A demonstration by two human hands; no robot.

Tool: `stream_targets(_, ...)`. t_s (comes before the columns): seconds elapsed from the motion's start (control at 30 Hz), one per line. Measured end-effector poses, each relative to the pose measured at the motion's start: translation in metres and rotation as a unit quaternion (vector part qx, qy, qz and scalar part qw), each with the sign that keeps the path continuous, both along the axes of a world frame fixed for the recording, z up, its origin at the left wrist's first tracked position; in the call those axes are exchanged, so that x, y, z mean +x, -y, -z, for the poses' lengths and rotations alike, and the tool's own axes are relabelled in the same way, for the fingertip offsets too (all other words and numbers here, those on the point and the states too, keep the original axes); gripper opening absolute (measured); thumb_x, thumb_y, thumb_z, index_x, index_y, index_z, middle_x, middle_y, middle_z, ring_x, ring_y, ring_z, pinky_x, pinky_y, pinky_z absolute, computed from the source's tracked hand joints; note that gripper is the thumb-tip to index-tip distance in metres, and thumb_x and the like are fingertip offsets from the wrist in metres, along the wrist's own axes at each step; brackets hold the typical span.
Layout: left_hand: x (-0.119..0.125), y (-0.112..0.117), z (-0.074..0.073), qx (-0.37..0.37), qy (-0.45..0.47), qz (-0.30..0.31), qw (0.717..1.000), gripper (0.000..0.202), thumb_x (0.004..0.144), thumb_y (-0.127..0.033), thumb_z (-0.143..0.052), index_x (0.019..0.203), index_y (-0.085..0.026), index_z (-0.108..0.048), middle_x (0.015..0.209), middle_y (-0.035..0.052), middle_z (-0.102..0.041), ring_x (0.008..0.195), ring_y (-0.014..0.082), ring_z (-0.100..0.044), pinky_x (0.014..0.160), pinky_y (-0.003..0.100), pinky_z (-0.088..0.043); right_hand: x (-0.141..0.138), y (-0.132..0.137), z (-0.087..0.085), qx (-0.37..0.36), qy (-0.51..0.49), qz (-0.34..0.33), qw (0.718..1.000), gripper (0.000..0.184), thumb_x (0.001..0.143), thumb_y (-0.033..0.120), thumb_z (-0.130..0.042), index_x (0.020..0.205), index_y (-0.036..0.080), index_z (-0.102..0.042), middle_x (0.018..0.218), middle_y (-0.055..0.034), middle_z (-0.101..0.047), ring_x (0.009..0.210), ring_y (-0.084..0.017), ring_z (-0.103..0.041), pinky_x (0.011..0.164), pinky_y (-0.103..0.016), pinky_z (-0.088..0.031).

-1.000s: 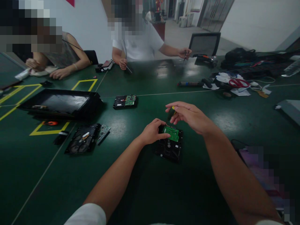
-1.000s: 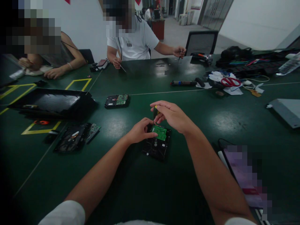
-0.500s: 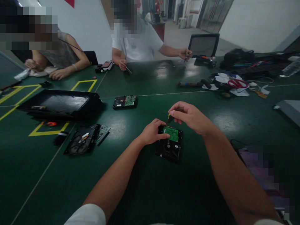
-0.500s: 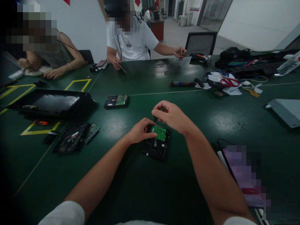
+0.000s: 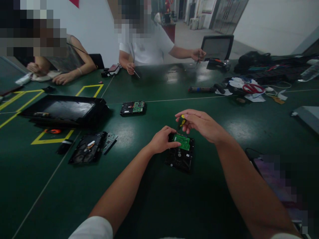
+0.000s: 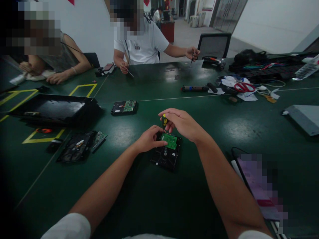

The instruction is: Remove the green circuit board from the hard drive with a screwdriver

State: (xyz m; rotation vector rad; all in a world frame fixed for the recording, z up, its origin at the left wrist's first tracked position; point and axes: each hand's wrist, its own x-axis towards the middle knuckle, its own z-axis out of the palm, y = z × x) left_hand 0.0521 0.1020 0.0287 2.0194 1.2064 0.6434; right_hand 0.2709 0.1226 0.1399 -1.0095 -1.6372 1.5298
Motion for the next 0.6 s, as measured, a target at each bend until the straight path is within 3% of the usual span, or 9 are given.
stream_targets(0.2, 0.0003, -0.0004, 0.0000, 0.005, -0.001, -0.002, 1.000, 0.058, 0.083, -0.059, -0.082, 0.122, -0.020, -0.065, 0.118, 0.0069, -0.061, 0.080, 0.0164, -0.060, 0.075, 0.033, -0.054, 0.0008, 0.0016, -0.0042, 0.045, 0.039, -0.014, 0.998, 0.023, 0.099, 0.038, -0.064, 0.112, 0.022, -0.075, 0.079, -0.0018, -0.069, 0.069, -0.015, -0.063, 0.063, -0.029, -0.052)
stream_targets(0.4, 0.0002, -0.0009, 0.0010, 0.014, -0.005, 0.004, 1.000, 0.057, 0.084, -0.059, -0.081, 0.123, -0.020, -0.066, 0.119, 0.0076, -0.062, 0.092, 0.0202, -0.064, 0.079, 0.033, -0.055, 0.0012, 0.0009, -0.0036, 0.057, 0.051, 0.008, 0.997, 0.022, 0.095, 0.040, -0.071, 0.100, 0.019, -0.070, 0.081, -0.0017, -0.069, 0.068, -0.014, -0.062, 0.063, -0.029, -0.052)
stream_targets(0.6, -0.0010, -0.0003, 0.0030, 0.016, 0.003, 0.004, 1.000, 0.059, 0.084, -0.058, -0.081, 0.125, -0.020, -0.065, 0.120, 0.0077, -0.061, 0.088, 0.0190, -0.063, 0.078, 0.034, -0.054, 0.0023, 0.0011, -0.0048, 0.057, 0.049, 0.016, 0.997, 0.016, 0.093, 0.030, -0.065, 0.103, 0.021, -0.072, 0.093, -0.0032, -0.072, 0.066, -0.012, -0.060, 0.056, -0.026, -0.045)
